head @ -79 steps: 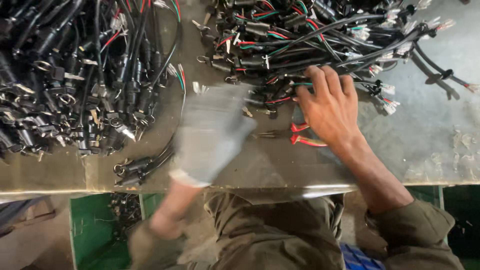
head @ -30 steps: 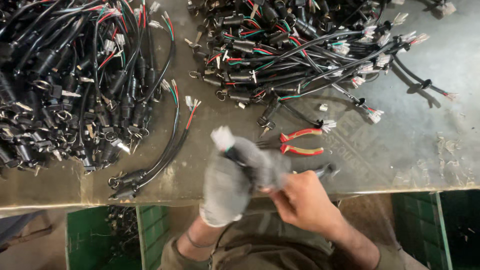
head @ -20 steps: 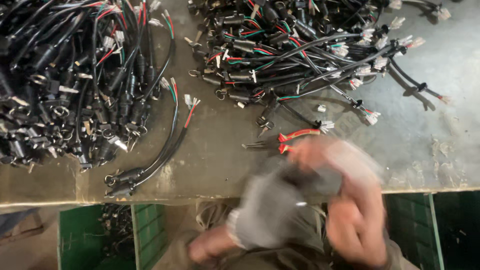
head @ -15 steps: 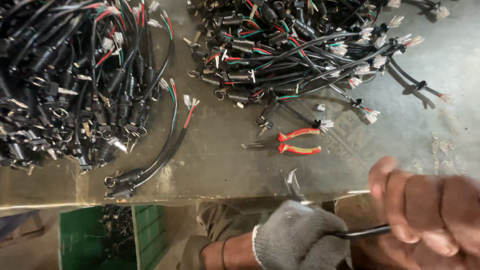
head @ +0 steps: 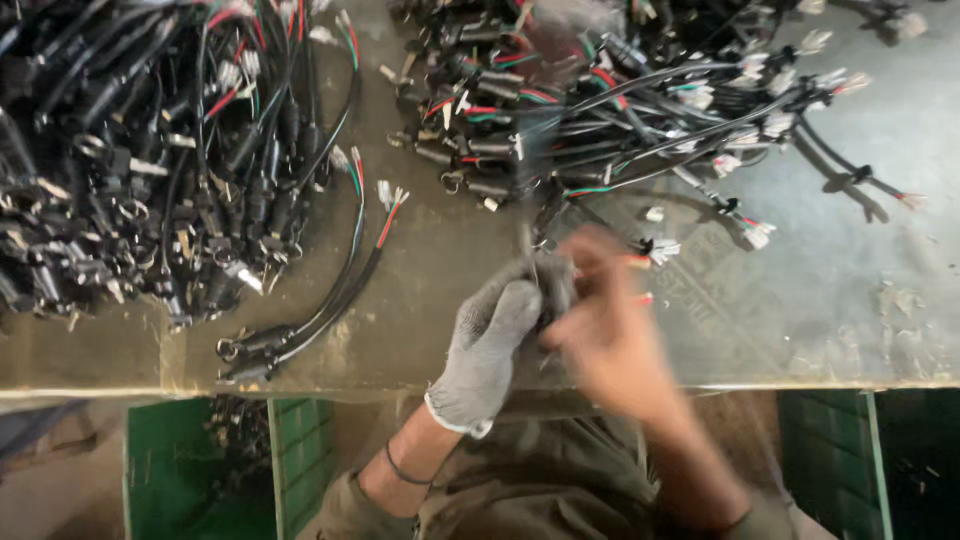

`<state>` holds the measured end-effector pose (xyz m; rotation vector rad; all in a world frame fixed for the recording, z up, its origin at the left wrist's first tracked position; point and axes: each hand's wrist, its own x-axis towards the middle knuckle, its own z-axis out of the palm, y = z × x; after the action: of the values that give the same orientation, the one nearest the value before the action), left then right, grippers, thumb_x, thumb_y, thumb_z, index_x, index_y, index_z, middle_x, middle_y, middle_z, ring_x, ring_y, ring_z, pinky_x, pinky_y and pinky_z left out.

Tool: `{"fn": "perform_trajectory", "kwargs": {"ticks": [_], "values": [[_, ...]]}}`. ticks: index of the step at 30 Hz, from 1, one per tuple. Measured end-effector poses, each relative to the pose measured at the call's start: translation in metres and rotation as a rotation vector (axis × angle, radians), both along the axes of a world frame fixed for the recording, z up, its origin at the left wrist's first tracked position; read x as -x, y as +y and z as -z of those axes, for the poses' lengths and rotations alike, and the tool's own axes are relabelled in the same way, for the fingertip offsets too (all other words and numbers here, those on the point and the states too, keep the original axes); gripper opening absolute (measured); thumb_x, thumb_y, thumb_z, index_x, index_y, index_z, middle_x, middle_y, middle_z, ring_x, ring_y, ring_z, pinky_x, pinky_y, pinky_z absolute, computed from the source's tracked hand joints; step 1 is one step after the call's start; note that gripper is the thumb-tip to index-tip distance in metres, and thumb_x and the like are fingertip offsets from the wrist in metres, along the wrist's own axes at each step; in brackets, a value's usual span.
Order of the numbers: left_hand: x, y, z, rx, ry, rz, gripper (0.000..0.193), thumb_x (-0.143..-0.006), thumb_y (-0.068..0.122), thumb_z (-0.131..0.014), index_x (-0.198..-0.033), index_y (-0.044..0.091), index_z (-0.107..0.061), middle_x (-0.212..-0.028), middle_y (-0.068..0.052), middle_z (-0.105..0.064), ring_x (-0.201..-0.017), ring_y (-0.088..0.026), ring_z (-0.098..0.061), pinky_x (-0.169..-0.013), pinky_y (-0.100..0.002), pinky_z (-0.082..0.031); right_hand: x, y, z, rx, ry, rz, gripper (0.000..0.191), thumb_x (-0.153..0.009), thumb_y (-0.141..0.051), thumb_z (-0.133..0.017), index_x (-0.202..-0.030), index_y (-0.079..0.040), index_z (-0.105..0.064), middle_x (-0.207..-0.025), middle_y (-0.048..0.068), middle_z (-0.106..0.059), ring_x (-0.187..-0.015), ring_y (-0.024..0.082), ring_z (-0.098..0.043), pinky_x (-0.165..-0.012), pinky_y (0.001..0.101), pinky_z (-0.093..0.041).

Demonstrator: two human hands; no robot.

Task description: The person repeatedly strips the outer insulation from black wires using red-handled pliers, then pulls the insulation off to expose the inner conductors. The person handles multiple wires one at a time, placing finished wires aside on the table.

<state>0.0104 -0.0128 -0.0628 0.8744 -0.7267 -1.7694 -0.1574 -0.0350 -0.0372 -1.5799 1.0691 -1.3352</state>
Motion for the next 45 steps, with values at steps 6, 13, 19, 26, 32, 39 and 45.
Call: {"fn": "perform_trajectory", "kwargs": {"ticks": [6, 13, 19, 26, 32, 39, 45], "values": [[0.007, -0.004, -0.012, 0.525, -0.679, -0.231, 0.017, -0.102, 0.003, -0.067, -0.118, 0.001, -0.071, -0.12, -0.006, -0.072, -0.119, -0.015, -0.061, -0.105, -0.032, -0.049, -0.009, 0.052, 0.092, -0.206, -0.173, 0.166, 0.045, -0.102, -0.012, -0.064, -0.14, 0.002, -0.044, -0.122, 0.013, -0.063, -0.109, 0.014, -0.062, -0.096, 0.0295, -0.052], [-0.005, -0.003, -0.026, 0.498, -0.521, -0.072, 0.033, -0.089, 0.008, -0.075, -0.12, 0.003, -0.063, -0.118, -0.007, -0.063, -0.11, -0.015, -0.062, -0.095, -0.031, -0.055, 0.026, 0.034, 0.078, 0.04, 0.059, -0.045, 0.039, -0.107, -0.025, -0.052, -0.138, -0.002, -0.054, -0.121, 0.009, -0.065, -0.115, 0.021, -0.056, -0.116, 0.0399, -0.031], [-0.009, -0.012, -0.042, 0.537, -0.833, 0.03, 0.04, -0.087, 0.017, -0.084, -0.123, 0.009, -0.068, -0.111, -0.004, -0.078, -0.1, -0.019, -0.074, -0.09, -0.032, -0.06, 0.02, 0.029, 0.066, 0.213, 0.379, 0.044, 0.043, -0.086, -0.001, -0.067, -0.128, -0.003, -0.057, -0.112, 0.014, -0.064, -0.109, 0.036, -0.058, -0.1, 0.0431, -0.043], [-0.017, -0.026, -0.049, 0.851, -0.953, 0.155, 0.033, -0.088, 0.019, -0.084, -0.118, 0.012, -0.071, -0.113, -0.007, -0.075, -0.102, -0.029, -0.072, -0.09, -0.035, -0.058, 0.02, 0.037, 0.061, 0.137, 0.248, -0.027, 0.055, -0.082, 0.017, -0.059, -0.135, 0.004, -0.051, -0.11, 0.018, -0.063, -0.087, 0.031, -0.063, -0.076, 0.0321, -0.051], [-0.001, -0.02, -0.035, 0.589, -0.822, 0.093, 0.033, -0.087, 0.016, -0.084, -0.115, 0.006, -0.068, -0.117, -0.009, -0.072, -0.106, -0.022, -0.073, -0.092, -0.032, -0.058, 0.018, 0.041, 0.06, 0.083, 0.234, 0.047, 0.053, -0.084, 0.016, -0.056, -0.135, 0.003, -0.053, -0.105, 0.017, -0.062, -0.083, 0.028, -0.062, -0.076, 0.0299, -0.051], [-0.016, -0.027, -0.023, 0.626, -0.695, 0.232, 0.03, -0.09, 0.014, -0.082, -0.116, 0.006, -0.069, -0.119, -0.009, -0.071, -0.107, -0.022, -0.073, -0.094, -0.032, -0.059, 0.015, 0.049, 0.064, -0.093, 0.177, 0.008, 0.04, -0.095, -0.002, -0.062, -0.134, 0.004, -0.052, -0.102, 0.012, -0.064, -0.076, 0.018, -0.061, -0.068, 0.0276, -0.049], [-0.01, -0.026, -0.024, 0.881, -0.843, 0.16, 0.027, -0.096, 0.012, -0.075, -0.121, 0.008, -0.068, -0.133, -0.014, -0.067, -0.12, -0.035, -0.069, -0.101, -0.039, -0.057, 0.019, 0.046, 0.089, -0.351, -0.212, -0.156, 0.044, -0.107, -0.03, -0.053, -0.136, 0.002, -0.053, -0.101, 0.0, -0.057, -0.087, 0.009, -0.052, -0.077, 0.0246, -0.045]]}}
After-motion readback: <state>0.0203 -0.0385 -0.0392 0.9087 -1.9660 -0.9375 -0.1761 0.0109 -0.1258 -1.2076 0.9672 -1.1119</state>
